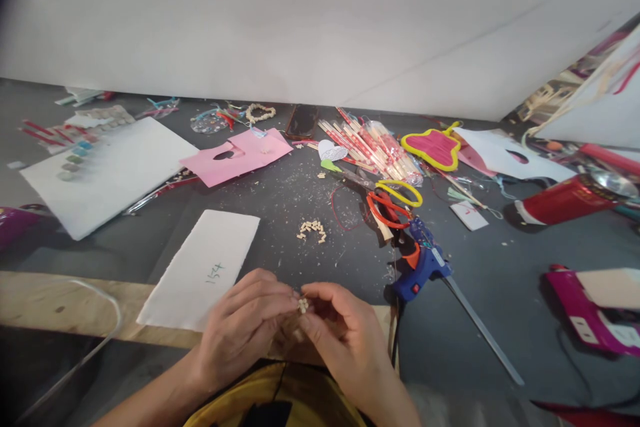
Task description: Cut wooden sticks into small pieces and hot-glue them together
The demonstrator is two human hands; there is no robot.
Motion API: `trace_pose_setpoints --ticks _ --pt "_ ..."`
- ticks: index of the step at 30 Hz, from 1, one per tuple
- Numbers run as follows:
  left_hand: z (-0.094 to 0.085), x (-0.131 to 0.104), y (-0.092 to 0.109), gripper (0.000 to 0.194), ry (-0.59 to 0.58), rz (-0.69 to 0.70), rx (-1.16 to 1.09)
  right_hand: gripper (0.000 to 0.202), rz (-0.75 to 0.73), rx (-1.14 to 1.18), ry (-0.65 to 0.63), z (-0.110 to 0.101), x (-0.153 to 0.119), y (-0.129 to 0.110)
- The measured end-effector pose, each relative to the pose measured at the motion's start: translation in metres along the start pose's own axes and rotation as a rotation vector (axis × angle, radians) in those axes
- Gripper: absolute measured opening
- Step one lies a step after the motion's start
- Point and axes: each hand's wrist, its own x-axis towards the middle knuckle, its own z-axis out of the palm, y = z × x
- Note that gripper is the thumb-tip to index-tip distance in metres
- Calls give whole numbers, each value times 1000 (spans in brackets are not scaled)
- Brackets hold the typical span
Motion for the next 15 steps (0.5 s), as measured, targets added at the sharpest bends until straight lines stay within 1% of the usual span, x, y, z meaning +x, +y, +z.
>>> trace_pose_setpoints --ticks 4,7,10,15 --pt "1 -1 0 21 15 -20 -3 15 -24 -48 -10 0 1 0" --pt "1 -3 -1 23 11 -14 -15 16 -39 -63 -2 -1 0 1" --pt "0 -4 -1 24 -1 -1 -4 17 -22 -74 -15 -1 -1 2" --pt "-3 -7 -1 17 -22 15 34 18 -20 -80 -4 0 -1 -1"
